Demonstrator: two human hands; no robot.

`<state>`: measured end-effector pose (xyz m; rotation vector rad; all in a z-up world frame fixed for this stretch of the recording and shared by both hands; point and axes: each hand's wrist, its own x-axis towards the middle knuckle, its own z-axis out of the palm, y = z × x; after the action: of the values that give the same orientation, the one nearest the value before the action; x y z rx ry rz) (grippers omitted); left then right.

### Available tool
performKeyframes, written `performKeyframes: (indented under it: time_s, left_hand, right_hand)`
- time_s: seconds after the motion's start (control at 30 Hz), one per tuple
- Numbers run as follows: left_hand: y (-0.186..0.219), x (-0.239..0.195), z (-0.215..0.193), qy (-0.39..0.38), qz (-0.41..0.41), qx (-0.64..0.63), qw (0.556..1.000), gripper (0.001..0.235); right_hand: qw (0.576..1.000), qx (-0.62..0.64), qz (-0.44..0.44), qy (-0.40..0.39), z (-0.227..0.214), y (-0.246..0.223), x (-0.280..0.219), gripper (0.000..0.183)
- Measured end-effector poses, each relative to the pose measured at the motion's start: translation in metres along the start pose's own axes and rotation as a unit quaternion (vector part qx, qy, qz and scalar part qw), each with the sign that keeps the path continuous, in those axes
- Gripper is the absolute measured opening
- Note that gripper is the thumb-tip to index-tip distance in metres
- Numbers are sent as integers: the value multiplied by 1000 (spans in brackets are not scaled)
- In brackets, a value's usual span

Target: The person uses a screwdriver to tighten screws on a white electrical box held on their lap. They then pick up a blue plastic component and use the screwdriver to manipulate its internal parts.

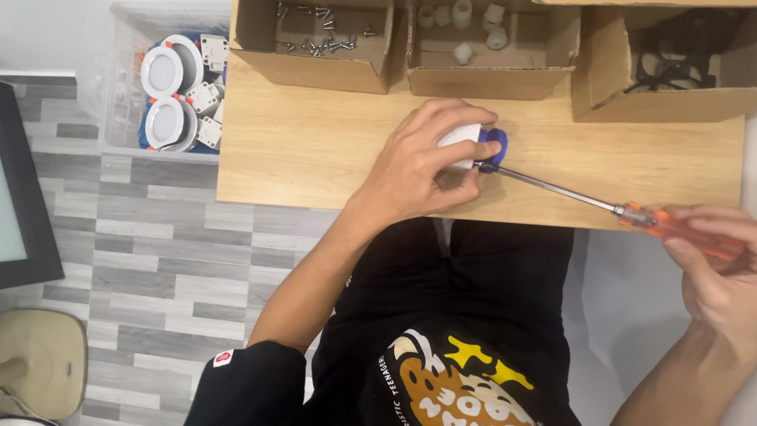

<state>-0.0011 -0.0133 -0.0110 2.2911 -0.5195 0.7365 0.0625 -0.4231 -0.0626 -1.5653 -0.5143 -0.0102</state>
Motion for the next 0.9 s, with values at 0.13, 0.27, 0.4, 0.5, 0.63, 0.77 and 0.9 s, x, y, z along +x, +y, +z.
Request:
performKeyframes:
  time_s: [0.13, 0.27, 0.4, 0.5, 0.63, 0.77, 0.9]
  left_hand:
    - [-1, -3, 0, 1, -5, 8, 1000, 29]
    - [-2, -5, 2, -2, -5, 21, 1000, 31]
    - [-2, -5, 4, 4, 3, 27, 1000, 29]
    - [-2, -5, 4, 7, 4, 35, 999, 28]
    - [1, -3, 2, 15, 11, 25, 1000, 27]
    - [2, -2, 0, 2, 10, 9, 1000, 28]
    - [1, -3, 0, 4, 12, 8, 1000, 28]
  right_hand:
    - [1000, 3, -22, -6, 6, -8, 3, 34]
    - [1000, 6, -13, 6, 8, -6, -3, 31]
    - [998, -25, -48, 9, 2, 0, -11, 34]
    - [998, -34, -42, 18, 4, -5, -14, 35]
    - [998, -29, -53, 8, 12, -19, -6, 33]
    - [997, -76, -28, -8, 28, -41, 6, 22]
    - [991, -107, 82, 26, 32, -39, 11, 36]
